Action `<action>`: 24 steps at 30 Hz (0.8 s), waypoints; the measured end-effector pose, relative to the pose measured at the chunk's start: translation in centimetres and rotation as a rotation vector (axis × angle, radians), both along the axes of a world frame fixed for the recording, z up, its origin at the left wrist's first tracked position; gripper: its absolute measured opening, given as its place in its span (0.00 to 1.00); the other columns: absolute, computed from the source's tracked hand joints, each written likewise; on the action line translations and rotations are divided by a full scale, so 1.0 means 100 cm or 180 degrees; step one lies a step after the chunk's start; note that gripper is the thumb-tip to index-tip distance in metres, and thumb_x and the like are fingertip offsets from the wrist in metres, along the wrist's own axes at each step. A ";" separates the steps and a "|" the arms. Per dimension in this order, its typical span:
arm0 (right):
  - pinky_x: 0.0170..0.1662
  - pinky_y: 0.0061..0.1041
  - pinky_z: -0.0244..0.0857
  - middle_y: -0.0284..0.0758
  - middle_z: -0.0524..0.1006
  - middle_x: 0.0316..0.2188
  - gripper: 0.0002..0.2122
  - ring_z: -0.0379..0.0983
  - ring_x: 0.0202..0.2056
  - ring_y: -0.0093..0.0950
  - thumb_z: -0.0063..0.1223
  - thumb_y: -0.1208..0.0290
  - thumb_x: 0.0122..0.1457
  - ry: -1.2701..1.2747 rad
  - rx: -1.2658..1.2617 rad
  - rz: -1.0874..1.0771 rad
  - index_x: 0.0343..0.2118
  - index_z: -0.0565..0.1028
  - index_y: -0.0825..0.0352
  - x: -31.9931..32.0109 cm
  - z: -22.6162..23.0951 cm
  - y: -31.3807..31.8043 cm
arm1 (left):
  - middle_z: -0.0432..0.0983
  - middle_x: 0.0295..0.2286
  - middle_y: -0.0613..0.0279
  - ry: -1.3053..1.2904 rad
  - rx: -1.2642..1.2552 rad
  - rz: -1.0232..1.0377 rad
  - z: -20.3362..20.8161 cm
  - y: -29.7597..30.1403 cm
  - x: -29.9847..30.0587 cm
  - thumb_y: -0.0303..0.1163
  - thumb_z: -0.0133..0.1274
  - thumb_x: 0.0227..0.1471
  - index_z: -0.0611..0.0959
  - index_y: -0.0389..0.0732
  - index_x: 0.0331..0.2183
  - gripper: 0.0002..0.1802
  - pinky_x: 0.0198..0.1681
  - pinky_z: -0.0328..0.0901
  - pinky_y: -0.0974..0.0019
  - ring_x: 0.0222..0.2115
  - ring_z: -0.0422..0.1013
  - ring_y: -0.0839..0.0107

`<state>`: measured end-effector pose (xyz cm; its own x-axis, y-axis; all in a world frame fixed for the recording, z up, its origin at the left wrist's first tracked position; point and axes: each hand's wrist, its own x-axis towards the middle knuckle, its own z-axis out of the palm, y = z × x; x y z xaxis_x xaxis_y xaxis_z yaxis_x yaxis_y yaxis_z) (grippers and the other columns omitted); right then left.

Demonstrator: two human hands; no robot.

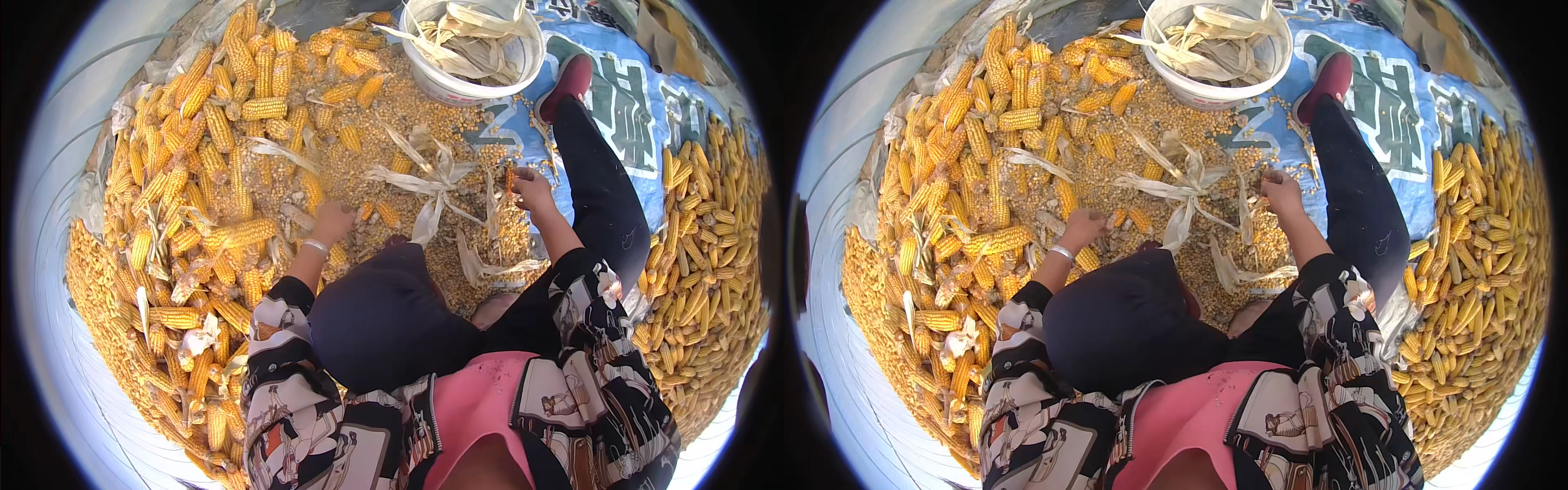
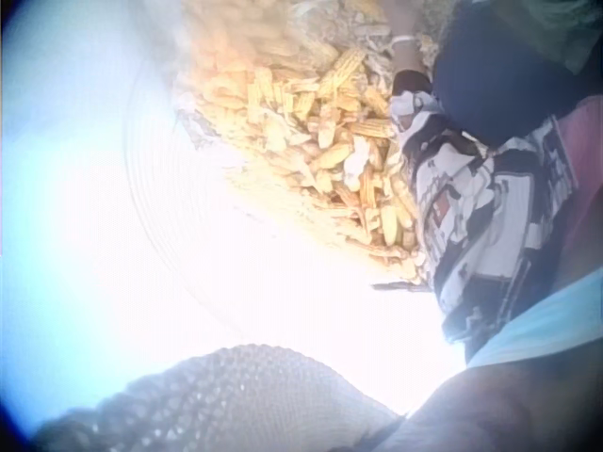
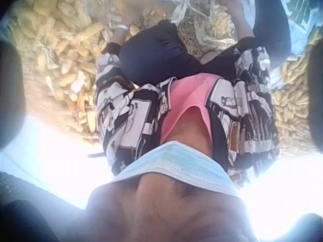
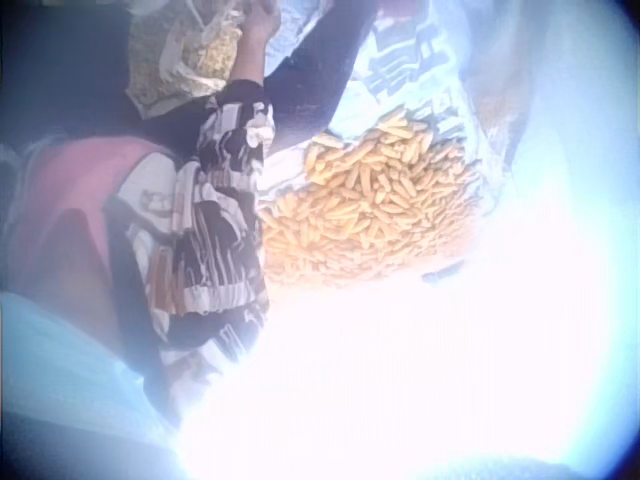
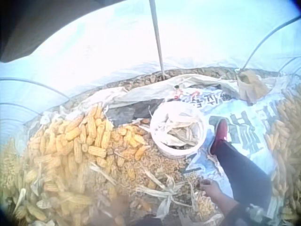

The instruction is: The person sits on a tarp and manually shucks corn cobs one by one, removing the husks and placing them into a white bucket. They repeatedly pick up cobs from a large pile, strip the husks, and drop the cleaned cobs onto a separate pile.

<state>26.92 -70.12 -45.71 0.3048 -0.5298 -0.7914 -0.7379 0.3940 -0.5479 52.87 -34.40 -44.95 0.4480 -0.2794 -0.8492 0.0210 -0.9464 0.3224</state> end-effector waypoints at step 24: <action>0.35 0.37 0.70 0.38 0.73 0.35 0.26 0.73 0.31 0.31 0.51 0.81 0.50 -0.0285 0.0532 -0.1737 0.54 0.64 0.60 0.014 -0.097 -0.023 | 0.70 0.43 0.49 -0.1644 -0.0748 -0.1855 -0.066 -0.030 -0.080 0.25 0.51 0.45 0.76 0.37 0.38 0.14 0.35 0.71 0.54 0.35 0.76 0.56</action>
<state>28.31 -72.43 -55.40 0.0920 -0.4990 -0.8617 -0.3571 0.7913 -0.4963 44.82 -37.39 -51.52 0.4948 -0.7339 -0.4653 -0.6600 -0.6657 0.3483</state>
